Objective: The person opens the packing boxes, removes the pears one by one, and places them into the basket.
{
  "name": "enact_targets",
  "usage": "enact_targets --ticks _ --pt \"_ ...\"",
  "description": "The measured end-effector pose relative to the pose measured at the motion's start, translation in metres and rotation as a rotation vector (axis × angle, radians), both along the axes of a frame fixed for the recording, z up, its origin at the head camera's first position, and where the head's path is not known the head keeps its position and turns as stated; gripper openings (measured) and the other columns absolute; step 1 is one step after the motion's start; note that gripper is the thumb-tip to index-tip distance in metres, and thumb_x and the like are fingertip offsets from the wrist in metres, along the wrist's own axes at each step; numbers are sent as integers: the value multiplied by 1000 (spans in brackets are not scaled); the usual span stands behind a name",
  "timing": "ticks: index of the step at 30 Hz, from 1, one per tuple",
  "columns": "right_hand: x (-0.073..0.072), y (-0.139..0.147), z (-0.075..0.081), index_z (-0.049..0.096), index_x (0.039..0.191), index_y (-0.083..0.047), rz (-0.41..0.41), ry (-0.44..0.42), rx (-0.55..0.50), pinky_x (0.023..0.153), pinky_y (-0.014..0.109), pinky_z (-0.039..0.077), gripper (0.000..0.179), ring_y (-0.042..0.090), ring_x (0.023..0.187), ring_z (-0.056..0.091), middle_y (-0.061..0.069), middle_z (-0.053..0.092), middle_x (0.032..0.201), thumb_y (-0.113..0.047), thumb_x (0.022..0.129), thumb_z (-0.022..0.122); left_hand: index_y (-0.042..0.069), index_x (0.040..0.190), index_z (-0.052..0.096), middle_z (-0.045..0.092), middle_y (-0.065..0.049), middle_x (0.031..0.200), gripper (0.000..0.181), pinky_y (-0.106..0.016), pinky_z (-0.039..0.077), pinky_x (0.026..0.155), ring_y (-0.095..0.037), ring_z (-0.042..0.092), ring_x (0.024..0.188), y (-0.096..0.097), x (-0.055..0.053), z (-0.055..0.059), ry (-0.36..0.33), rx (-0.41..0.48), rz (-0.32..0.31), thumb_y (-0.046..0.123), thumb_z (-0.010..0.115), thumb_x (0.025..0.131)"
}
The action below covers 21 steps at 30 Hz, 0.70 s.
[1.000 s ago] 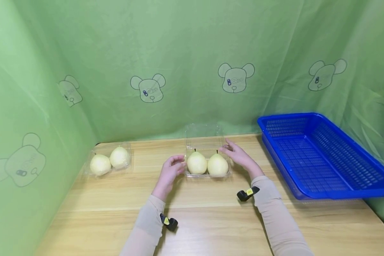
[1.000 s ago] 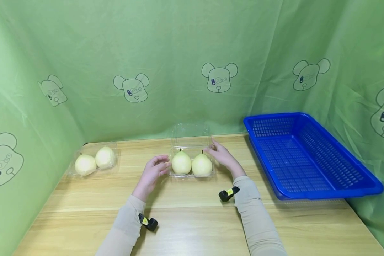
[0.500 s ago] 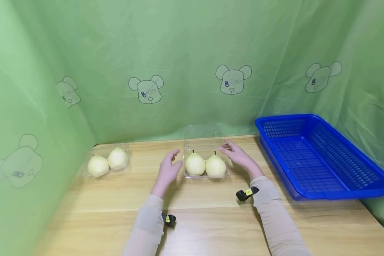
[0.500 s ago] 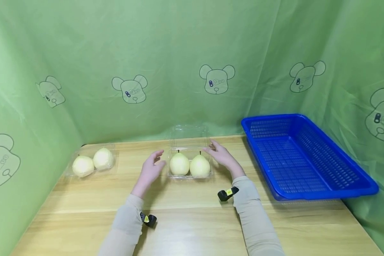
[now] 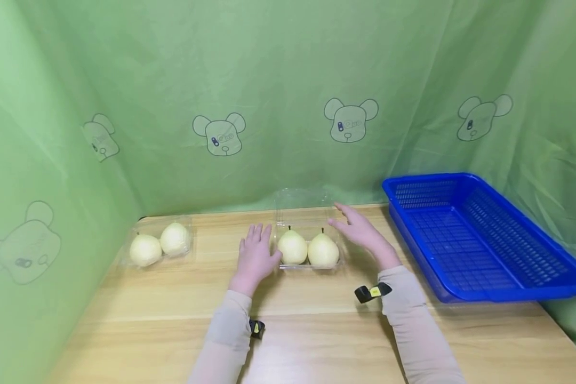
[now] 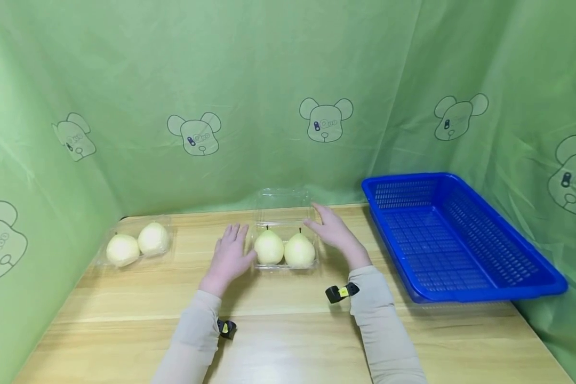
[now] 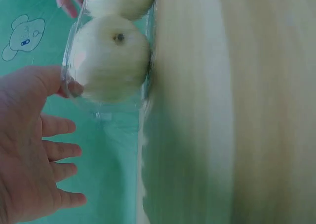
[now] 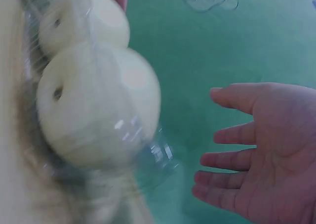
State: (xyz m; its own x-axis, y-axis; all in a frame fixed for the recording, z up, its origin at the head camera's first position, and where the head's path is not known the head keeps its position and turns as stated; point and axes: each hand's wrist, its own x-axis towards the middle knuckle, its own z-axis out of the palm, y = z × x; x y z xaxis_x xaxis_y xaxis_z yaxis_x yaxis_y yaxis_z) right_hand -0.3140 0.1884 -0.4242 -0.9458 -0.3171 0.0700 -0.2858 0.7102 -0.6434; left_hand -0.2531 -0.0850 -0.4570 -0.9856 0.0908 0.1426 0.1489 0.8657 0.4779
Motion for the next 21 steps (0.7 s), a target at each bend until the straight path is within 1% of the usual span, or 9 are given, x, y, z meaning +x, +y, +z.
enact_targets --ticks 3,6,8,10,14,18,21 --pt "8 -7 11 28 151 -1 44 48 69 118 60 24 70 45 142 30 25 32 155 -36 97 56 8 152 31 22 -17 162 71 -61 11 121 -37 13 151 2 1 0 1 -51 1 34 57 91" --pt "17 -16 19 36 147 2 113 81 153 117 60 26 71 46 140 34 26 39 150 -33 92 63 9 153 29 19 -16 162 71 -60 8 122 -37 10 152 4 1 -1 -10 -90 4 35 54 92" --pt "23 -21 22 39 145 3 158 73 205 116 61 28 72 47 137 37 27 42 148 -33 89 68 10 154 27 18 -16 163 71 -60 6 122 -36 8 152 5 1 -2 -24 -103 3 36 53 93" --pt "29 -27 23 42 142 4 188 45 242 114 62 31 72 48 135 39 29 44 145 -32 86 70 11 155 25 17 -15 163 72 -60 6 122 -35 6 153 5 1 -3 -37 -113 1 37 51 93" --pt "36 -37 20 46 139 5 194 -16 300 109 60 38 70 48 128 46 31 46 141 -28 83 74 12 155 24 16 -14 163 71 -61 7 122 -34 5 153 6 2 -4 -56 -118 5 38 48 93" --pt "37 -43 12 50 136 4 163 -26 324 103 58 45 70 44 120 53 30 49 134 -25 78 78 10 154 28 19 -15 163 69 -61 10 122 -34 7 153 5 2 -5 -63 -99 0 38 48 93" --pt "37 -46 7 52 135 3 148 -18 313 100 56 48 73 42 116 53 28 50 130 -23 74 82 9 153 31 21 -17 162 69 -62 11 121 -35 9 152 4 3 -6 -64 -85 -1 38 48 93"
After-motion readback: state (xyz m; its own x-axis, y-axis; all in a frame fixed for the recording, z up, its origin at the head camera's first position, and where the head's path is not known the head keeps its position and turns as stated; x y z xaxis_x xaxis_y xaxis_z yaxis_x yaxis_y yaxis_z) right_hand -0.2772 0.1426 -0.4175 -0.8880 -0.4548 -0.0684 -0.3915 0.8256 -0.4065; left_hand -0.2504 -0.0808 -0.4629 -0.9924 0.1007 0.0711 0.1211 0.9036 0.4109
